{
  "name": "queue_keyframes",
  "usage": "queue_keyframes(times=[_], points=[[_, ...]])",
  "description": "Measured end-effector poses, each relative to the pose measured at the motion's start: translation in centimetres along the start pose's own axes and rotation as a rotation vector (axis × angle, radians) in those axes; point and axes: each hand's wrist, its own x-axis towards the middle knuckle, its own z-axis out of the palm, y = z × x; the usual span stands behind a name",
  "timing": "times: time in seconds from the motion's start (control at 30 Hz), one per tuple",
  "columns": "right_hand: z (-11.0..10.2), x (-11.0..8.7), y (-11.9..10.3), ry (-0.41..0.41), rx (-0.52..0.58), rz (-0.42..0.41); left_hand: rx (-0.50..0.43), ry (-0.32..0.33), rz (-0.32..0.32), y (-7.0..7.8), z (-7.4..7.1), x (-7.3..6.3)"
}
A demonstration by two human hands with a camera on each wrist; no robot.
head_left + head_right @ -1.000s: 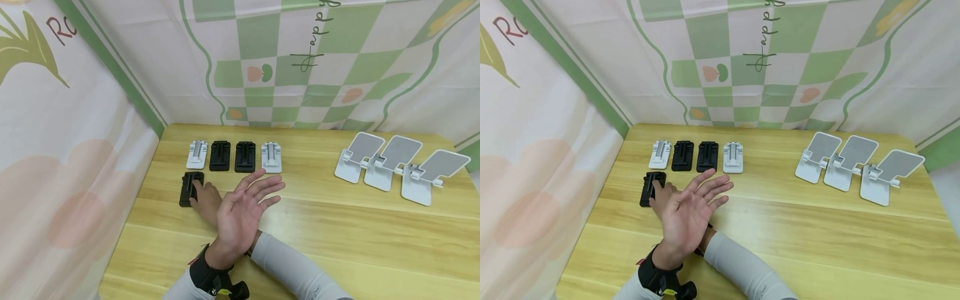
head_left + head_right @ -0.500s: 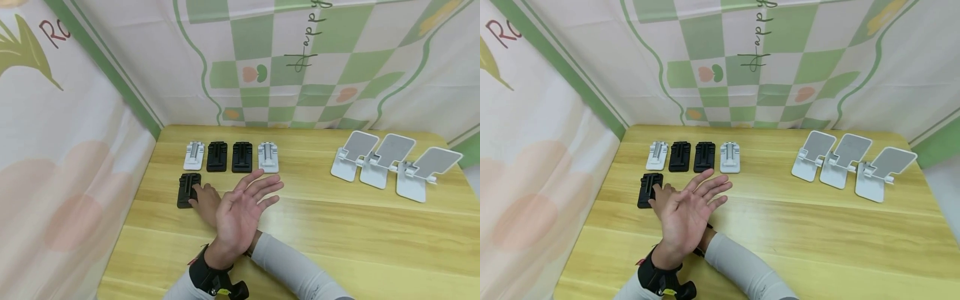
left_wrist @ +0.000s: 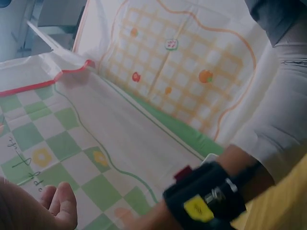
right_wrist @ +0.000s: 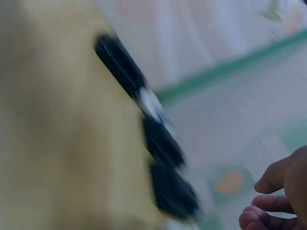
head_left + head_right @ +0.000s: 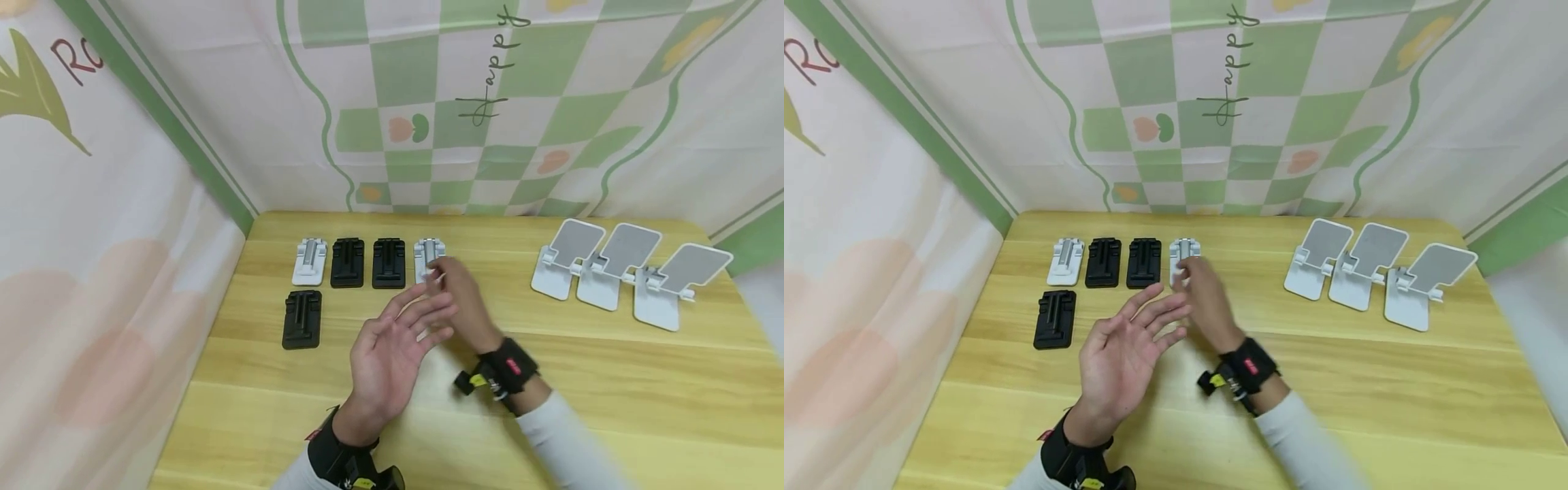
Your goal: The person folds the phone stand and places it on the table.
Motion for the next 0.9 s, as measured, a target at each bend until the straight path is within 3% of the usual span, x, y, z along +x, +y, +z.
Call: queue_keyframes(times=[0.07, 0.13, 0.3, 0.43, 0.63, 0.9], points=[[-2.1, 0.5, 0.9, 0.01, -0.073, 0.091, 0.014, 0.009, -0.011, 0.0, 0.0, -0.1], [-4.8, 1.3, 2.0, 0.075, -0.159, 0.138, 0.029, 0.023, -0.027, -0.1, 0.1, -0.1], [-10.5, 2.8, 5.1, 0.235, -0.38, 0.108, 0.075, 0.082, -0.088, -0.2, 0.5, -0.3], [-13.6, 3.2, 7.5, 0.214, -0.489, 0.136, 0.086, 0.114, -0.117, -0.2, 0.7, -0.5], [-15.2, 2.7, 10.2, 0.059, -0.583, 0.22, 0.096, 0.119, -0.124, -0.3, 0.8, -0.7], [-15.8, 2.7, 11.5, 0.043, -0.569, 0.194, 0.096, 0.115, -0.113, -0.3, 1.1, -0.6]])
